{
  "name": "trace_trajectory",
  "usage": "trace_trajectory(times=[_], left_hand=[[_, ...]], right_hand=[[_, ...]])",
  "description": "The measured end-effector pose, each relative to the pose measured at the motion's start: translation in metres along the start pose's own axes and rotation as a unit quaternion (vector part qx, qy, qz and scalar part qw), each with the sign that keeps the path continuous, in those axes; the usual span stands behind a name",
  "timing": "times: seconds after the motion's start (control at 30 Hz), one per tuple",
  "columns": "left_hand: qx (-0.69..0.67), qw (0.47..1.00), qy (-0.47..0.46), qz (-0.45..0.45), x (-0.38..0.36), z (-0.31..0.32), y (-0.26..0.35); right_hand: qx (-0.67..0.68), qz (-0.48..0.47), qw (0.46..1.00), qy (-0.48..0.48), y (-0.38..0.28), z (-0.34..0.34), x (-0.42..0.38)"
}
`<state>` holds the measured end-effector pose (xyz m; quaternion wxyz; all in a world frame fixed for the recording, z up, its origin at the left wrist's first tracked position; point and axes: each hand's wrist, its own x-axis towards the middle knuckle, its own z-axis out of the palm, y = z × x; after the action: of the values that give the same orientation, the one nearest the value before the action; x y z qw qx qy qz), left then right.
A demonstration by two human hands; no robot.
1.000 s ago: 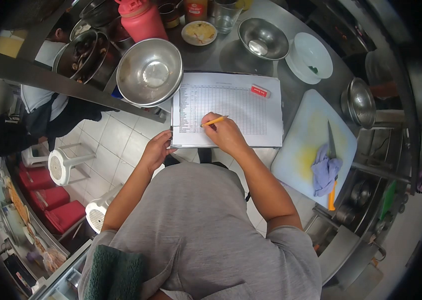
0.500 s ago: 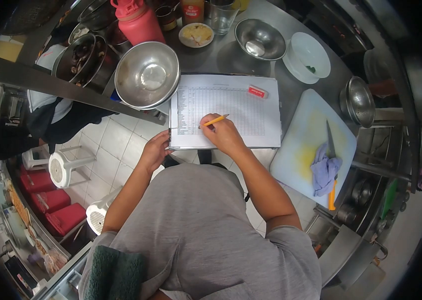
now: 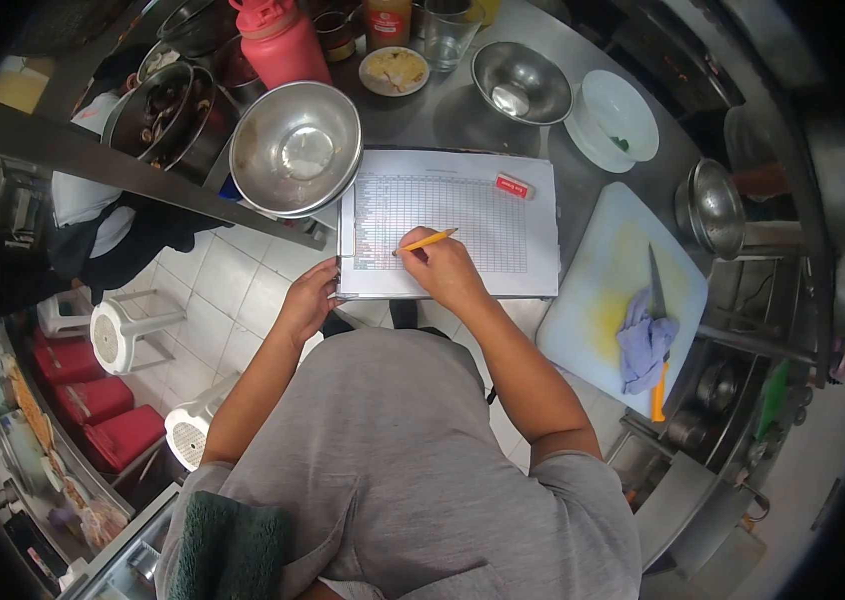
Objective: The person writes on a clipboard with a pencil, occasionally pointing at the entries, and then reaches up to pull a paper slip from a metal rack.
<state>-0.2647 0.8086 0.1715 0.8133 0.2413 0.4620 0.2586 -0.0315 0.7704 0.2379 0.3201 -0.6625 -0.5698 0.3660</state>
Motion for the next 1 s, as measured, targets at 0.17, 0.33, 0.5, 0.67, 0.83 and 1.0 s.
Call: trace_trajectory(times=[0.17, 0.33, 0.5, 0.67, 0.83, 1.0], left_hand=[[-0.006, 1.0, -0.003, -0.002, 0.0, -0.001, -0.002], [-0.007, 1.0, -0.008, -0.005, 0.0, -0.003, -0.001], [-0.005, 1.0, -0.01, -0.005, -0.002, 0.001, 0.001], [-0.007, 1.0, -0.015, -0.006, -0.001, -0.001, 0.0], [-0.008, 1.0, -0.024, -0.011, 0.0, -0.003, -0.003], [-0.008, 1.0, -0.028, -0.011, -0.005, 0.001, 0.0]], right_hand=[[-0.009, 0.0, 1.0, -0.001, -0.001, 0.004, 0.0], [-0.01, -0.006, 1.0, -0.007, -0.004, 0.006, 0.0], [-0.031, -0.017, 0.999, -0.016, -0.005, 0.007, 0.001], [-0.076, -0.033, 0.996, -0.03, -0.006, 0.006, 0.002], [-0.067, -0.047, 0.996, -0.025, -0.01, 0.007, 0.002], [-0.088, -0.052, 0.994, -0.036, -0.012, 0.007, 0.005]])
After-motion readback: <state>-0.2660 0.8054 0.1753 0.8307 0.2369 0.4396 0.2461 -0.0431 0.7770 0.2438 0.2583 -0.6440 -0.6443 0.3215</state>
